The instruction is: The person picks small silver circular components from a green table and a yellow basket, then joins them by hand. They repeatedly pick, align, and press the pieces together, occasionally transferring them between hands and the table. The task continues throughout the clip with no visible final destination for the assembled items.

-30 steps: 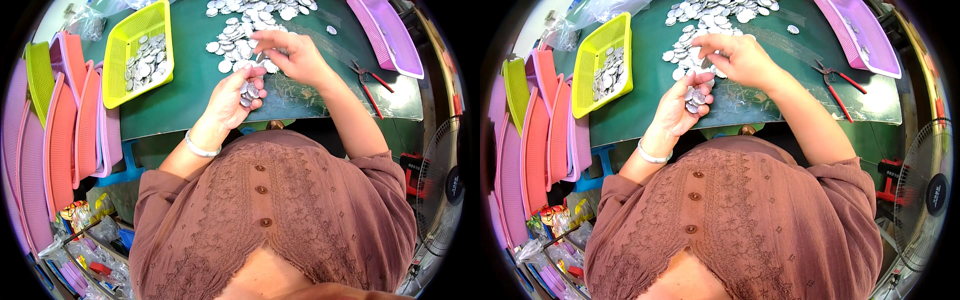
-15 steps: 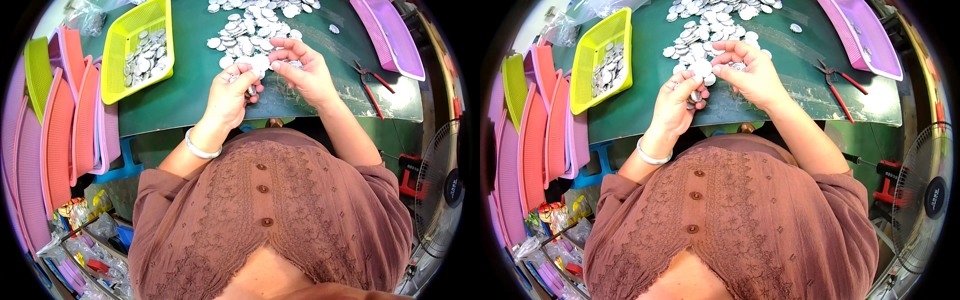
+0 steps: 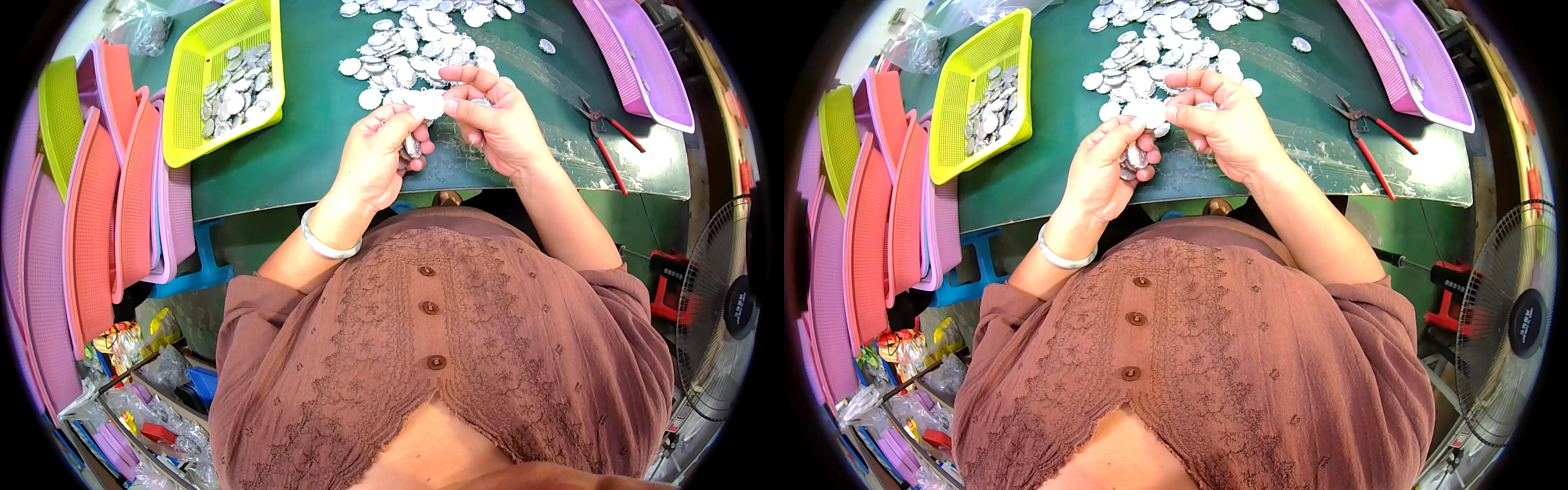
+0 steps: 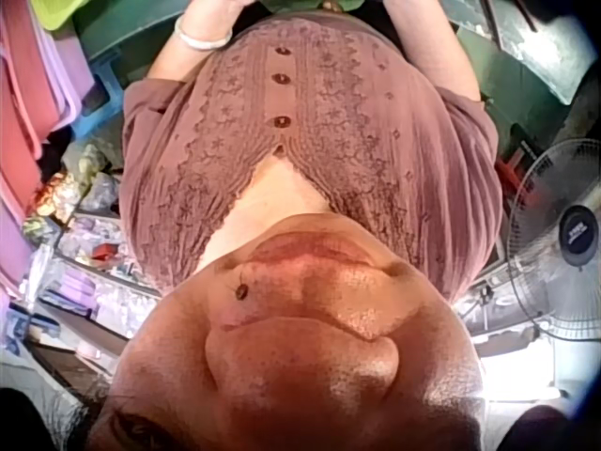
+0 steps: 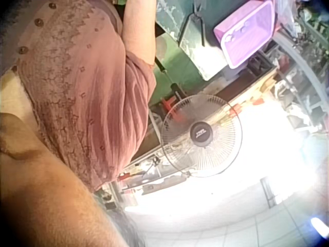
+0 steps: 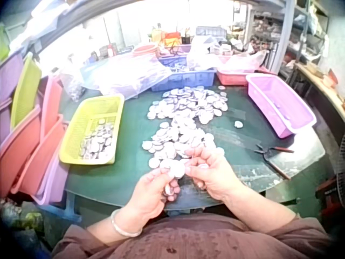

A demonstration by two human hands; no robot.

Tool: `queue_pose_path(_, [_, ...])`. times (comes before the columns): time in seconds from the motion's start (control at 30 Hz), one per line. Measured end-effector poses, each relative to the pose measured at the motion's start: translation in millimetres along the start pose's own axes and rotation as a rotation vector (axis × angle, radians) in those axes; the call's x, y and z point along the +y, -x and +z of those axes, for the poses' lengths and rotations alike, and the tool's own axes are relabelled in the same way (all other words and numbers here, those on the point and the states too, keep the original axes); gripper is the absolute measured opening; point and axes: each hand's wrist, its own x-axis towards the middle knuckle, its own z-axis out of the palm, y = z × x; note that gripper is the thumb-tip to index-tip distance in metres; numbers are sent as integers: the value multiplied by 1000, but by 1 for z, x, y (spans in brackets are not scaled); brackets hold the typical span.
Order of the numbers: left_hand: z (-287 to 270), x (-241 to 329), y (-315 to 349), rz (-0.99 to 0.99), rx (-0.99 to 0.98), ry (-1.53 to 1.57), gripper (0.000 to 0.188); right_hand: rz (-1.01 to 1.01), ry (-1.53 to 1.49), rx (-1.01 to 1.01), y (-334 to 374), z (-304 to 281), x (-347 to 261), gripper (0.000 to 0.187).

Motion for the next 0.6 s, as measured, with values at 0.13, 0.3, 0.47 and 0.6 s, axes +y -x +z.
queue_pose_path(0.13, [0,0,0,-14,11,6,8,-26,36,24,1,2,1,37])
queue_pose_path(0.3, [1,-4,0,50,52,-25,12,-133,221,70,5,4,2,39])
queue_pose_path(0.47, [5,-6,1,88,71,-64,18,-726,768,96,5,5,13,41])
queue_pose_path(0.6, [3,-9,-1,78,-36,43,14,-769,830,107,9,13,17,36])
